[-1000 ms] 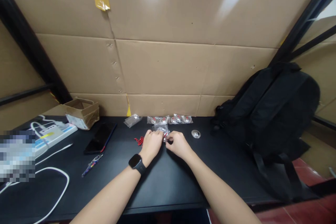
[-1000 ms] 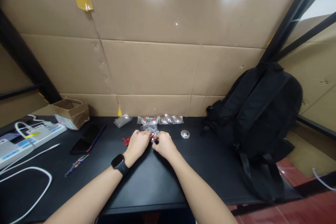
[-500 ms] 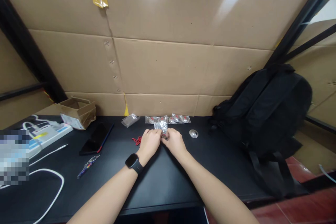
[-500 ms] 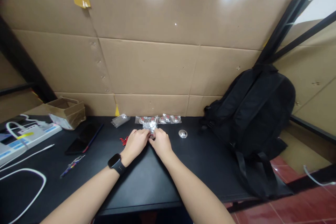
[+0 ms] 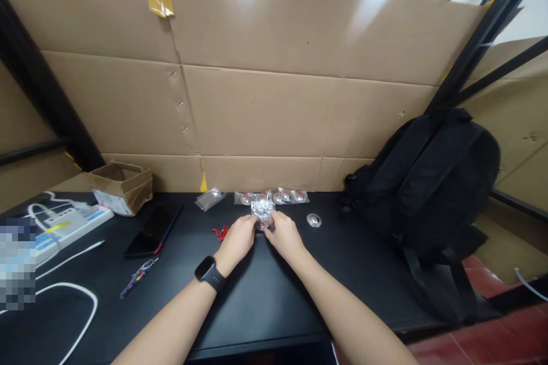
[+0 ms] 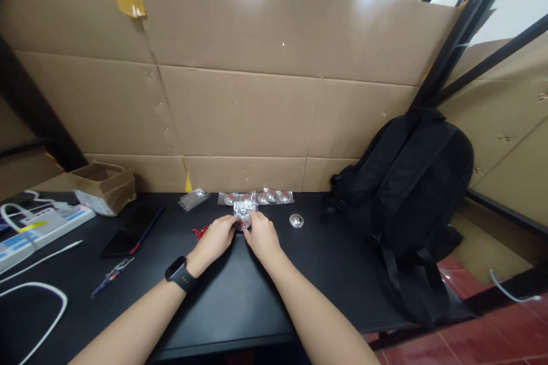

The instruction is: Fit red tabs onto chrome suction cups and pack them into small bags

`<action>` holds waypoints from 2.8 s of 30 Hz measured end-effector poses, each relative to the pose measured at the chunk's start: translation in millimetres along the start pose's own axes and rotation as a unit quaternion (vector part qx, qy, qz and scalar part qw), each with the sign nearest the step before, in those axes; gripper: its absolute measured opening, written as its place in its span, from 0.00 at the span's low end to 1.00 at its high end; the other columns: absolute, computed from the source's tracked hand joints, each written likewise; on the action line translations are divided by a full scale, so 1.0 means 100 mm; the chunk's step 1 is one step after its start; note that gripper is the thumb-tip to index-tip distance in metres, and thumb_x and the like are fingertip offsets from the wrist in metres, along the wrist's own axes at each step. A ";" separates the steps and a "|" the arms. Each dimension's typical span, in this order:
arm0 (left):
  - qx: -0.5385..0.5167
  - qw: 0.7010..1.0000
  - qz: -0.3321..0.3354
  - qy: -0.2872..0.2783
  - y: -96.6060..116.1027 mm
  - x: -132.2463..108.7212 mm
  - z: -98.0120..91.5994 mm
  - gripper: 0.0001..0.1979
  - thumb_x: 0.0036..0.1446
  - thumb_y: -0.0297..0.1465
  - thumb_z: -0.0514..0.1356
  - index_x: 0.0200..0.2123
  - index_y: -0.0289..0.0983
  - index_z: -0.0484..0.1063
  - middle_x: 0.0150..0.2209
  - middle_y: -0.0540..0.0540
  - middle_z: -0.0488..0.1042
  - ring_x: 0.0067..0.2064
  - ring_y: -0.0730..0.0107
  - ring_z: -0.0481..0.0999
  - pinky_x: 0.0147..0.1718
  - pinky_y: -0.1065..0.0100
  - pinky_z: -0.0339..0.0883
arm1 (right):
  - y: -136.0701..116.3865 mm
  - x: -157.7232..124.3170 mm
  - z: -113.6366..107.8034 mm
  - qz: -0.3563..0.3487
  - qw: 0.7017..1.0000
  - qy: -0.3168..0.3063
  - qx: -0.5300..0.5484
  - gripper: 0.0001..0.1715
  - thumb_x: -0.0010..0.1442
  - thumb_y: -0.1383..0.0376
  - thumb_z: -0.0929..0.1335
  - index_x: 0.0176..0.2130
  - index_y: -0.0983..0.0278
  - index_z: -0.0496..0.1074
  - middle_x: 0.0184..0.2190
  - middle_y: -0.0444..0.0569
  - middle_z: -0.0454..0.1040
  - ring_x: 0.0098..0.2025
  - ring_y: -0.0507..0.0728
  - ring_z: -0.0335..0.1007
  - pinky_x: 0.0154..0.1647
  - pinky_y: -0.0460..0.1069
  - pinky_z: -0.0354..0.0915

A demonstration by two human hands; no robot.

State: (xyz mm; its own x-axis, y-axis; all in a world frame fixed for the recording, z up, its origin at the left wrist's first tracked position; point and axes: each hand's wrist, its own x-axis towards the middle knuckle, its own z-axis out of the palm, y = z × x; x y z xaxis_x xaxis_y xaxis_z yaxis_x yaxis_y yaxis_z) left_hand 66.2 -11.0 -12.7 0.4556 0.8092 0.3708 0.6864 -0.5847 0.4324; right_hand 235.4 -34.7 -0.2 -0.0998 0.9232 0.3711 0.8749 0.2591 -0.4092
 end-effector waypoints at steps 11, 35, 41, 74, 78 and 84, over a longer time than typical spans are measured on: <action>-0.028 0.998 -0.042 0.048 -0.05 -0.01 0.08 0.24 0.52 0.15 0.59 0.51 0.38 0.69 0.48 0.42 0.73 0.52 0.58 0.72 0.54 0.58 0.66 | -0.11 0.02 0.05 0.050 0.993 0.001 -0.105 0.12 0.61 0.62 0.70 0.45 0.58 0.67 0.44 0.49 0.75 0.37 0.59 0.76 0.33 0.49 0.62; -0.035 0.998 0.043 -0.028 -0.12 -0.02 -0.20 0.19 0.67 0.25 0.48 0.54 0.44 0.71 0.52 0.47 0.76 0.54 0.63 0.74 0.53 0.63 0.66 | 0.54 0.16 -0.10 -0.115 0.980 -0.073 0.147 0.18 0.54 0.75 0.72 0.44 0.59 0.77 0.35 0.44 0.77 0.30 0.52 0.68 0.36 0.45 0.62; -0.067 0.996 0.065 -0.003 -0.19 0.01 -0.16 0.21 0.58 0.18 0.54 0.51 0.41 0.74 0.48 0.45 0.78 0.49 0.63 0.77 0.51 0.64 0.68 | 0.51 0.18 -0.04 -0.111 0.983 -0.066 0.134 0.08 0.57 0.68 0.73 0.39 0.60 0.80 0.33 0.45 0.77 0.29 0.51 0.67 0.34 0.45 0.61; -0.105 0.994 -0.024 0.013 -0.08 0.03 -0.30 0.09 0.62 0.34 0.56 0.35 0.41 0.75 0.34 0.49 0.81 0.37 0.66 0.80 0.39 0.70 0.67 | 0.48 0.15 -0.15 -0.097 0.974 -0.100 0.177 0.09 0.57 0.63 0.74 0.40 0.59 0.80 0.34 0.44 0.78 0.29 0.51 0.63 0.34 0.45 0.61; -0.084 0.996 -0.025 0.006 -0.06 0.02 -0.33 0.07 0.59 0.36 0.60 0.34 0.41 0.77 0.34 0.48 0.82 0.37 0.65 0.79 0.39 0.70 0.67 | 0.48 0.16 -0.15 -0.117 0.970 -0.080 0.198 0.05 0.60 0.63 0.72 0.35 0.60 0.81 0.35 0.47 0.77 0.31 0.51 0.66 0.35 0.46 0.62; -0.102 0.994 -0.035 -0.003 -0.08 0.05 -0.38 0.12 0.62 0.40 0.59 0.33 0.40 0.78 0.34 0.49 0.82 0.35 0.66 0.79 0.38 0.70 0.66 | 0.46 0.16 -0.21 -0.078 0.967 -0.086 0.227 0.09 0.63 0.62 0.68 0.37 0.63 0.78 0.32 0.45 0.78 0.32 0.52 0.69 0.35 0.46 0.63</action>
State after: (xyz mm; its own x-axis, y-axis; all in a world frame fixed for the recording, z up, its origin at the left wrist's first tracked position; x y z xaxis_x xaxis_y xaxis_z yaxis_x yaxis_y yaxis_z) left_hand 41.4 -4.4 16.8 0.4151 0.8481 0.3293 0.5878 -0.5263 0.6143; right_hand 284.1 -13.6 4.9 -0.3254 0.8861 0.3301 0.5482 0.4612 -0.6977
